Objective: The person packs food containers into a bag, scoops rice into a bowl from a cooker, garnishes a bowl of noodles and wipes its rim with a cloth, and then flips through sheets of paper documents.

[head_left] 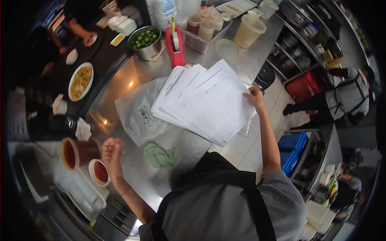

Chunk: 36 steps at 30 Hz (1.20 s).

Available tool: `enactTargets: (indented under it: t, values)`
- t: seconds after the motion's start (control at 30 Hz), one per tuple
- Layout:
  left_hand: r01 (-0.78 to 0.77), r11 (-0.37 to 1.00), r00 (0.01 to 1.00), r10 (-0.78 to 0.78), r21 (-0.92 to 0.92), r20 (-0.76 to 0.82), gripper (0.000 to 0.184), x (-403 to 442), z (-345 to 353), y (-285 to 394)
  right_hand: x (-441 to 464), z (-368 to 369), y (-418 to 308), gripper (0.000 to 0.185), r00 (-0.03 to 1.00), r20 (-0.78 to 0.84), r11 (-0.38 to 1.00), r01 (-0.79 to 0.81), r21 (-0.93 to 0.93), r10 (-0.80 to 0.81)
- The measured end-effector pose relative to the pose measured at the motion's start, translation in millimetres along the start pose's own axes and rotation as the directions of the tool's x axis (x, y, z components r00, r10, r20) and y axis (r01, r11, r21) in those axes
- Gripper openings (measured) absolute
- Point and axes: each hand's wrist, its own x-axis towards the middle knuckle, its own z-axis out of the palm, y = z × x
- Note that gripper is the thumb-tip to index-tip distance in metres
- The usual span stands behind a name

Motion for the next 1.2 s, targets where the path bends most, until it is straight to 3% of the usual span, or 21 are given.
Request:
enactTargets:
  t: [0.07,0.13,0.2,0.27,0.33,0.43,0.53,0.6,0.67,0.73,0.77,0.83,0.97,1.07,1.13,1.17,1.2]
  values:
    - [-0.007,0.997,0.999,0.01,0.082,-0.04,0.021,-43,4,-26,6,-9,10,0.025,0.995,0.047,0.984,-0.092,0.154,0.086]
    - [0.005,0.964,0.997,-0.026,0.265,0.077,0.01,-77,15,-39,11,-17,14,0.021,0.993,0.103,0.995,-0.059,0.081,0.051]
    - [0.043,0.947,0.997,-0.06,0.318,0.045,0.01,-104,43,-40,17,-19,25,0.02,0.981,0.178,0.952,-0.127,0.278,0.078]
    - [0.089,0.925,0.994,-0.104,0.368,0.02,0.012,-123,60,-49,21,-26,32,0.021,0.974,0.22,0.953,-0.115,0.279,0.053]
    - [0.247,0.867,0.865,-0.399,0.433,0.306,0.013,-134,72,-70,20,-30,32,0.024,0.94,0.333,0.905,-0.202,0.376,0.071]
    - [-0.046,0.879,0.929,-0.136,0.474,0.343,0.015,-152,120,-80,14,-38,23,0.025,0.898,0.436,0.955,-0.184,0.232,0.067]
    - [-0.096,0.915,0.945,-0.041,0.391,0.326,0.031,-151,164,-77,11,-47,20,0.024,0.855,0.5,0.925,-0.292,0.243,0.138]
    - [-0.182,0.904,0.952,0.063,0.387,0.301,0.044,-137,195,-69,10,-48,19,0.023,0.846,0.523,0.902,-0.299,0.311,0.101]
    - [-0.34,0.762,0.94,0.287,0.552,0.183,0.05,-109,220,-101,12,-40,16,0.022,0.833,0.55,0.873,-0.31,0.377,0.058]
    - [-0.235,0.615,0.931,0.366,0.753,-0.009,0.05,-88,250,-96,10,-27,12,0.021,0.821,0.563,0.828,-0.252,0.5,-0.09]
    - [-0.219,0.614,0.929,0.369,0.758,-0.031,0.05,-81,261,-99,8,-23,8,0.021,0.84,0.535,0.887,-0.177,0.426,-0.089]
    - [-0.173,0.326,0.89,0.456,0.929,0.006,0.048,-71,279,-110,12,-18,13,0.022,0.84,0.531,0.889,-0.15,0.433,-0.116]
    - [-0.195,0.313,0.873,0.487,0.93,0.019,0.048,-68,300,-119,17,-30,20,0.032,0.855,0.508,0.838,-0.203,0.507,-0.101]
    - [-0.228,0.408,0.912,0.408,0.884,0.047,0.05,-66,310,-121,20,-36,12,0.04,0.828,0.553,0.826,-0.249,0.506,-0.09]
    - [-0.186,0.711,0.891,0.414,0.679,-0.189,0.056,-57,316,-124,21,-32,9,0.045,0.798,0.596,0.845,-0.256,0.47,-0.089]
    - [-0.18,0.711,0.887,0.416,0.68,-0.2,0.056,-54,316,-120,23,-27,12,0.049,0.801,0.585,0.858,-0.204,0.472,-0.132]
    - [-0.133,0.845,0.891,0.331,0.519,-0.311,0.058,-51,316,-117,27,-23,16,0.053,0.801,0.573,0.867,-0.151,0.475,-0.175]
